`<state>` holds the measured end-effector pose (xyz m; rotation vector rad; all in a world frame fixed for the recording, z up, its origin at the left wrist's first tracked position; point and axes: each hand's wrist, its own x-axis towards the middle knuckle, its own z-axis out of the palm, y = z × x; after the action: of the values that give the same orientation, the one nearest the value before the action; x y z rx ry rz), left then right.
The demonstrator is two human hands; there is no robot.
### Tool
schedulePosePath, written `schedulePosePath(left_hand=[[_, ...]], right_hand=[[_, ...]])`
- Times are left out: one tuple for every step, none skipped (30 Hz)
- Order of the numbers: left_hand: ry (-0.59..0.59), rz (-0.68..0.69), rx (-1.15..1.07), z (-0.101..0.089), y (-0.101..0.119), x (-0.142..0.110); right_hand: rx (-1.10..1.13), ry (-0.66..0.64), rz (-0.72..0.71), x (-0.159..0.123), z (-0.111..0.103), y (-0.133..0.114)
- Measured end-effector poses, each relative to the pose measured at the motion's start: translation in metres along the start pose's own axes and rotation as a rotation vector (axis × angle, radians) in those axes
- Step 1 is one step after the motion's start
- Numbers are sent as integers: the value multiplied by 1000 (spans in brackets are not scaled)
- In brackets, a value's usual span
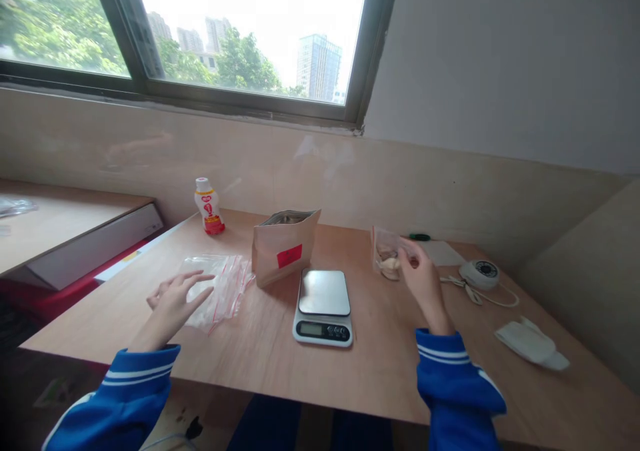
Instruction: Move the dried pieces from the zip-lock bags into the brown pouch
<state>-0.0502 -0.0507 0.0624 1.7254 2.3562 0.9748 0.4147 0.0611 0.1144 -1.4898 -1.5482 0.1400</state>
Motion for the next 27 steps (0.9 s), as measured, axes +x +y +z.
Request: schedulePosePath(left_hand=[[41,-25,-90,-2,14,-8],[56,-7,-217,-3,30,-18],[49,37,-383,-4,47,-29],[-2,57,-534,-4,63,-41],[-61,48,-655,-3,80,-53],[-132,39,-738,-2,94,-65],[-198,21,-791,-1,106,-76],[-253,2,-839,0,115,-84],[-296,-13,-877,0,121,-91],[-333,-25,-896,1,124,-97],[-358,-35,-911,2,124,-100],[-375,-44,-925,2,124,-102],[-388,-55,-941,3,122,-104],[-400,-69,-963,4,119,-105],[-408,-83,-991,5,118,-106],[-410,-100,-1021,6,117,-108],[-405,-115,-1046,7,117,-109],[-390,-129,-1068,9,118,-111],[-369,-142,-1086,11,120,-113],[-345,-155,-1100,12,123,-115],[-323,-167,-1109,13,125,-117],[-305,-177,-1114,15,128,-118],[-285,-184,-1117,16,130,-120],[-261,-188,-1117,17,132,-121],[-237,-189,-1117,17,134,-121],[-218,-188,-1118,18,135,-122],[-212,-189,-1122,18,136,-122]], right_hand=[[111,3,-2,-11,-5,-18],[213,-18,28,-24,-8,-36],[316,-75,90,-38,-8,-55],[420,-125,164,-54,-6,-72],[516,-181,230,-71,-2,-88],[602,-220,282,-87,4,-101],[678,-249,324,-104,11,-112],[736,-303,359,-119,18,-121],[782,-357,394,-133,26,-126],[815,-405,417,-145,32,-129],[842,-447,432,-154,38,-130],[858,-480,447,-161,43,-130],[867,-507,459,-166,48,-129],[870,-527,472,-169,53,-127],[865,-531,485,-171,57,-125],[850,-506,498,-172,60,-124],[820,-442,506,-172,64,-124],[773,-347,504,-172,66,-124],[717,-248,488,-173,67,-126],[667,-184,455,-173,67,-128],[638,-192,408,-174,64,-132],[637,-279,352,-175,61,-136],[657,-416,297,-176,56,-140],[683,-559,250,-177,51,-144],[701,-669,219,-179,46,-148],[710,-730,206,-180,41,-151],[714,-746,208,-181,38,-153]])
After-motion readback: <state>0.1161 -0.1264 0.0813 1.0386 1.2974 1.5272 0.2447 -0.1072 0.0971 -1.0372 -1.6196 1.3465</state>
